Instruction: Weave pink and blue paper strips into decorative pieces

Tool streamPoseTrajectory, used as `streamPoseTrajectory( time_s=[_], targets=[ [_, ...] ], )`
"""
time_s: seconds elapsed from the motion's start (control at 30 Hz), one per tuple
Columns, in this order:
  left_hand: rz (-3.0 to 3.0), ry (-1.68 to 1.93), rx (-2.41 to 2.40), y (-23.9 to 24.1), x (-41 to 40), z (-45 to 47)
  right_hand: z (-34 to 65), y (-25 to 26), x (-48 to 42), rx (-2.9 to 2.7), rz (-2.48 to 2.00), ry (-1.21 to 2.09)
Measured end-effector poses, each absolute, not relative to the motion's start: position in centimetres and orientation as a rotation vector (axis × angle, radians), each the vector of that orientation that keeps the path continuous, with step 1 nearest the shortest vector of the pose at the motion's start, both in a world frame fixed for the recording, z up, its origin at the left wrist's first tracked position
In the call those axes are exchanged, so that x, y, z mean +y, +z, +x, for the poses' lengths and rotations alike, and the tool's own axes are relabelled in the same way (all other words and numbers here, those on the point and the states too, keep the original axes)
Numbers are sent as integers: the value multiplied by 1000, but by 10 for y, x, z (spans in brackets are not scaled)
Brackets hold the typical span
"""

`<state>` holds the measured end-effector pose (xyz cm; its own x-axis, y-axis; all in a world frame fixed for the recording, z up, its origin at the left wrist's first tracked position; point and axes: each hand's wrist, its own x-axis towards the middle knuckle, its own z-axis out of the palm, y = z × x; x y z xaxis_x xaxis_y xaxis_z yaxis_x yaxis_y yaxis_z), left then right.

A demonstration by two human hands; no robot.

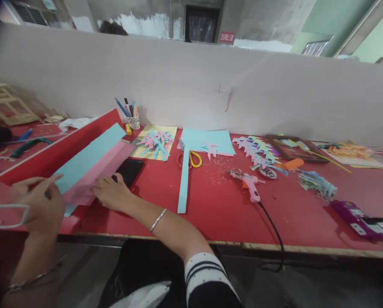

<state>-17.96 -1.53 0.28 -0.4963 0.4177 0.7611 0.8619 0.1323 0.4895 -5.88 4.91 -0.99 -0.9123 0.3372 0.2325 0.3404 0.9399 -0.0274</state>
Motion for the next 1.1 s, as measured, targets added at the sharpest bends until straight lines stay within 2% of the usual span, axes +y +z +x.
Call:
streamPoseTrajectory(
  time_s=[0.27,0.43,0.6,0.87,1.1],
  targets=[
    [-1078,-1390,-2064,3,-17,-182,-69,-5,65,-2820,-528,-62],
    [-1036,-1353,-2062,4,-15,-183,-69,-3,71,-2878,-311,-97],
    [-994,-1381,-2113,4,-12,-178,-78,-3,64,-2878,-293,-180],
    [-944,-1368,-2132,5,-12,-176,-80,4,60,-3091,-390,32],
    [-1094,-1268,-2119,-1,-13,-176,-87,-4,59,-2876,-406,-169]
  ],
)
